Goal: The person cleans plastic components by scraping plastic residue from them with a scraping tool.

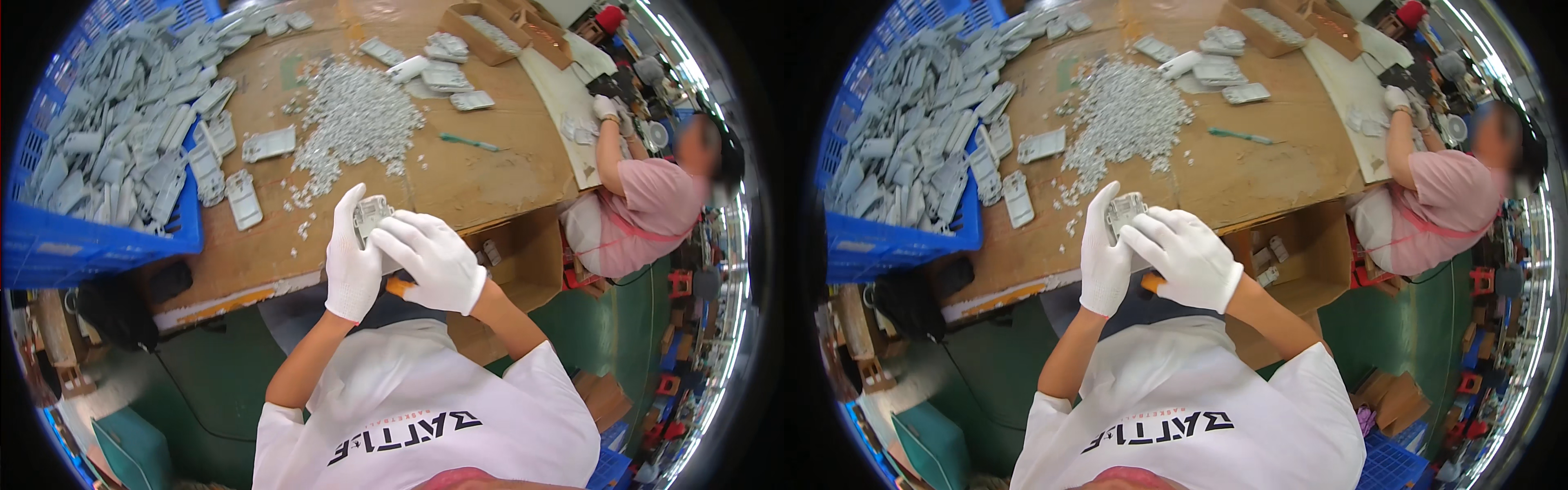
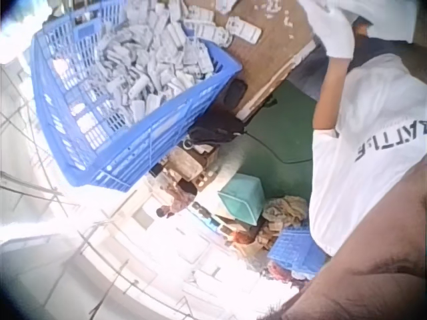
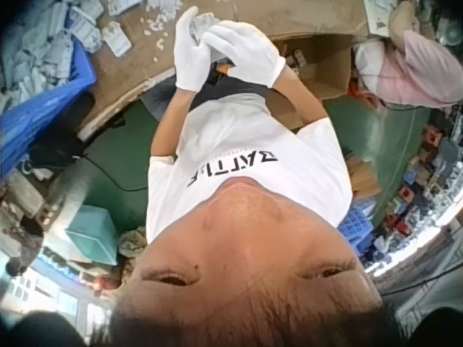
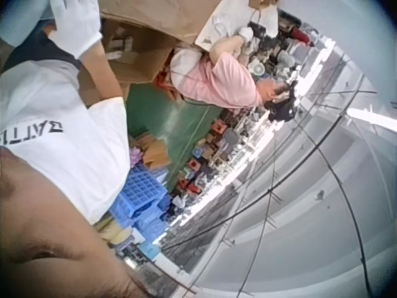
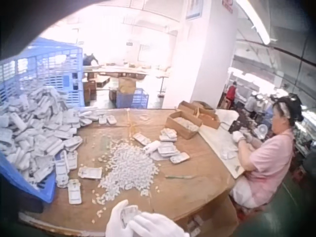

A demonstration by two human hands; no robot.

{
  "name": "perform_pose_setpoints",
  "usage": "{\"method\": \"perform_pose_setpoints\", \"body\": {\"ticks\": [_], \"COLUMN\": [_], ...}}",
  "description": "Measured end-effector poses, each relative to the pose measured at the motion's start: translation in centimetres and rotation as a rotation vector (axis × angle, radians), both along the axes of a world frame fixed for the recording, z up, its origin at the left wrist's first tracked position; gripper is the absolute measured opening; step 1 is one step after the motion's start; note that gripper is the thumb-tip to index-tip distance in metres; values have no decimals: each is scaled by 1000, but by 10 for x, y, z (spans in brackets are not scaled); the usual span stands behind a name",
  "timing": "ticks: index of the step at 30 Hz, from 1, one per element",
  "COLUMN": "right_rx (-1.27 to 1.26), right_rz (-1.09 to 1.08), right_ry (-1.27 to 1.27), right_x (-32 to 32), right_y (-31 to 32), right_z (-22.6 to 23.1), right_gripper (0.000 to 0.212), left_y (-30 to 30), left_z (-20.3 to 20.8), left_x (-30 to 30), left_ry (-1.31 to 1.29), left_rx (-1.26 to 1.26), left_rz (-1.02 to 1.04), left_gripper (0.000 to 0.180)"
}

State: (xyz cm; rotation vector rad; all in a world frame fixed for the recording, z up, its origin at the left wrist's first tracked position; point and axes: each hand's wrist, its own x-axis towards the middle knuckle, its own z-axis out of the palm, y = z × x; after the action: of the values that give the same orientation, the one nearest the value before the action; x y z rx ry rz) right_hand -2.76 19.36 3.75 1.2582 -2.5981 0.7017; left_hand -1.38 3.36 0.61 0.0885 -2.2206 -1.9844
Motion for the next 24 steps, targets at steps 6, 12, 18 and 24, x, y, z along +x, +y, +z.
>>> {"method": "perform_pose_setpoints", "body": {"ticks": [6,12,18,24], "right_rx": [-194,570,563,203], "right_rz": [-119,-728,-1178,-701], "right_ry": [90,413,169,346], "right_x": [-33,-135,-241,-177], "right_y": [30,120,288,141], "right_z": [-24,-18,-66,-35], "right_gripper": [39,27,36,22], "left_y": [24,-17,-97,-128], "left_z": [11,1,-12,-38], "left_x": [-21,-35,-48,-32], "left_ry": [-132,278,-205,-210], "left_rx": [-106,-762,-1343,-1384], "left_rz": [-230,162,552,517], "left_gripper": [65,50,48,34]}}
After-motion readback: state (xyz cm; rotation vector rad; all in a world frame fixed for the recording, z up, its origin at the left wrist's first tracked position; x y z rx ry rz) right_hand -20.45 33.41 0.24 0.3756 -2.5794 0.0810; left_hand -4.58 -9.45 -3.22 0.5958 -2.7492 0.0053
